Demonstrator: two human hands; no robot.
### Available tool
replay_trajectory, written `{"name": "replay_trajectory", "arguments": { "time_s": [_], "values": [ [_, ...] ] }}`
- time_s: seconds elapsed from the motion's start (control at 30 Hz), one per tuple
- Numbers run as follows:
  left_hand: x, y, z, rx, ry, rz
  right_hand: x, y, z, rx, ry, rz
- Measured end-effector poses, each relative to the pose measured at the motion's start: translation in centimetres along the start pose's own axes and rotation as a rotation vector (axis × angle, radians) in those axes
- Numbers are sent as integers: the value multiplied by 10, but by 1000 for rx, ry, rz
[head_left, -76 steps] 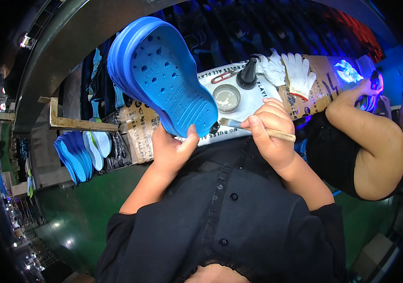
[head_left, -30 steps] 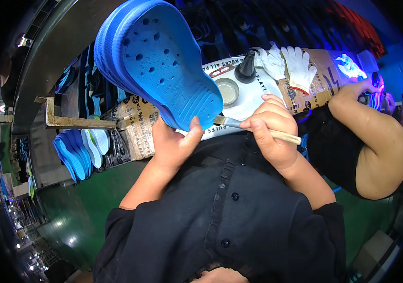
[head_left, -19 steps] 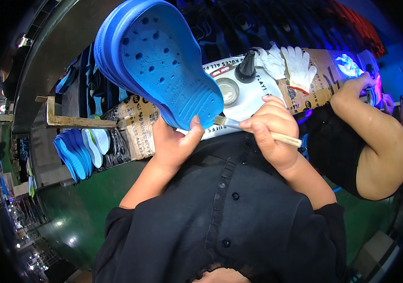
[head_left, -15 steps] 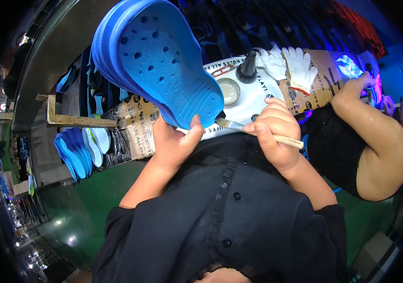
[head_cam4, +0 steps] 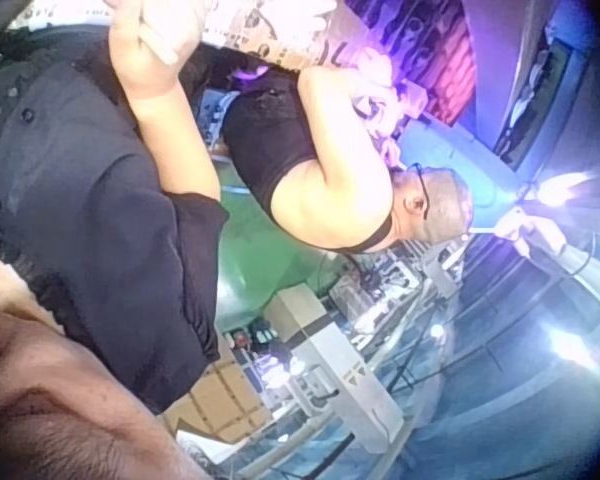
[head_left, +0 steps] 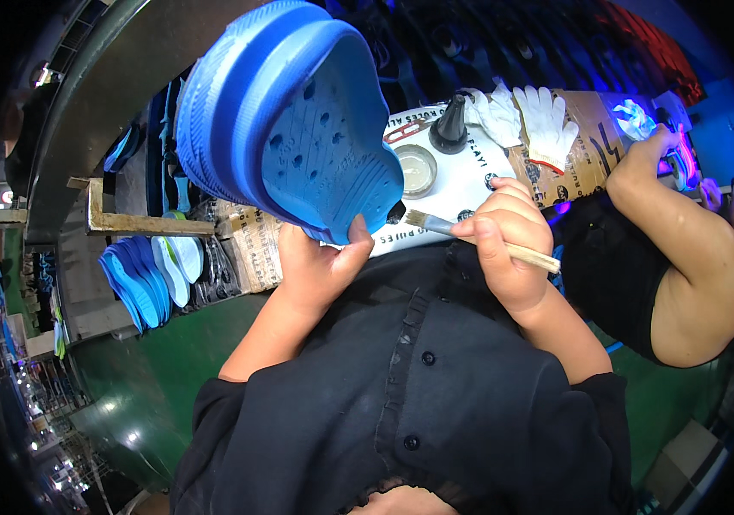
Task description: The person applies a liquid substance with a brush to the interior and sole of several blue clogs, then places them on a conveyor belt.
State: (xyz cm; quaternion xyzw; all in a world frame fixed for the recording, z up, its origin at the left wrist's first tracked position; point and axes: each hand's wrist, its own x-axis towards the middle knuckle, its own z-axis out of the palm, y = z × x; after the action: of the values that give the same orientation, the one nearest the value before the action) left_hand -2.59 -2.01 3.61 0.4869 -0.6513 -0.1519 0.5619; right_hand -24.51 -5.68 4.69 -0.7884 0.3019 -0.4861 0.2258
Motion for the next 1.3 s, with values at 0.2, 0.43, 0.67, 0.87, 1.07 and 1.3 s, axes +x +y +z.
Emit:
{"name": "replay_trajectory", "arguments": {
  "time_s": [0.2, 0.43, 0.67, 0.87, 1.07, 1.3],
  "values": [
    [10, 0, -9, 28, 64, -238, -7, 6, -19, 106, 205, 125],
    [62, 35, -34, -590, -334, -574, -32, 31, -52, 101, 406, 275],
    [153, 89, 70, -698, -1134, -486, -66, 46, -86, 94, 454, 552],
    [306, 163, 256, -1238, -363, -760, -77, 56, -98, 188, 555, 539],
    [228, 130, 234, -1104, -912, -554, -91, 72, -92, 389, 612, 722],
    [53, -40, 48, -561, -383, -1048, -95, 76, -75, 462, 646, 808]
  ]
}}
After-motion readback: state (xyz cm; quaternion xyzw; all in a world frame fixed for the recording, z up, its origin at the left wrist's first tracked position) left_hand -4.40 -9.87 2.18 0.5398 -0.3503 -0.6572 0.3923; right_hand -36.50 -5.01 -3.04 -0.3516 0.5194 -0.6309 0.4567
